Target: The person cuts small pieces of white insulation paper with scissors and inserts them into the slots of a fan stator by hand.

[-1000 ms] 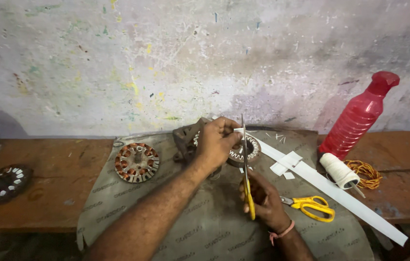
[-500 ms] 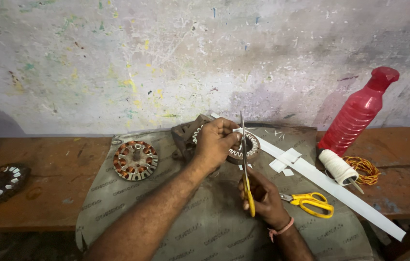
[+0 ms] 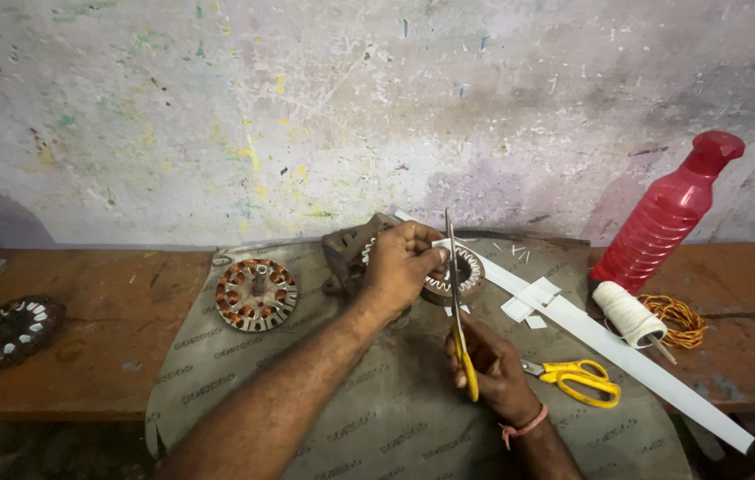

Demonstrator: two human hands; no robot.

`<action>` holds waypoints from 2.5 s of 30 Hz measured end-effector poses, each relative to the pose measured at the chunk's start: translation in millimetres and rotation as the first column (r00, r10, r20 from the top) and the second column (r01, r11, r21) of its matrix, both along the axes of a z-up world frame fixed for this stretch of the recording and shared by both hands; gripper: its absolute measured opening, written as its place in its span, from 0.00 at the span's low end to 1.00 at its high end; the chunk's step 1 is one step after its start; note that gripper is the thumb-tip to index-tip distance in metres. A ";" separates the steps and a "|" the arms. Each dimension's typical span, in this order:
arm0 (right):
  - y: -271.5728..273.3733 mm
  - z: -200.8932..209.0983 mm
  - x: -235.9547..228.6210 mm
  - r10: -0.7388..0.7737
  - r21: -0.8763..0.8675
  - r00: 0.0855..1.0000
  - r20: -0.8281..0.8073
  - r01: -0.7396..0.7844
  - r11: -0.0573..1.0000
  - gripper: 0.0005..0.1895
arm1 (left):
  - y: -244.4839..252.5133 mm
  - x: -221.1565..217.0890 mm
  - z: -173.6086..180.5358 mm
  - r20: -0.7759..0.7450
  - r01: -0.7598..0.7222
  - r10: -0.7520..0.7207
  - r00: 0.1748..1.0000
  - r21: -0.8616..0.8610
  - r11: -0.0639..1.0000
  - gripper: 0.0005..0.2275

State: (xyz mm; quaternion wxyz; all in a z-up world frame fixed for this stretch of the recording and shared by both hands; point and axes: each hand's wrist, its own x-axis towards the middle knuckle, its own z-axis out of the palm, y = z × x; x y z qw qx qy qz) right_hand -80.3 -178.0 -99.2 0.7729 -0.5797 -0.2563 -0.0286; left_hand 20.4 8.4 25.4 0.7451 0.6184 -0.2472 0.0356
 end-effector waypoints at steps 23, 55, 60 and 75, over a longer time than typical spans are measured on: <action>5.9 5.7 -6.5 -0.040 0.004 0.999 -0.018 0.040 0.999 0.43 | 1.5 -0.1 4.0 -0.076 0.000 0.001 0.997 0.020 1.000 0.07; -104.8 85.0 73.3 -0.775 -0.862 0.571 0.271 0.503 0.069 0.30 | 54.7 -30.9 -4.6 0.281 -0.081 0.034 0.959 0.160 0.984 0.10; -146.5 44.1 120.4 -0.413 -0.922 0.832 0.370 0.275 -0.272 0.26 | 77.1 -63.0 -17.0 0.296 -0.149 0.034 0.955 0.377 0.914 0.06; 56.8 120.5 31.5 -0.261 -0.523 0.965 0.003 0.224 0.823 0.08 | 81.9 -68.6 0.5 -0.063 -0.134 0.165 0.984 0.345 0.929 0.21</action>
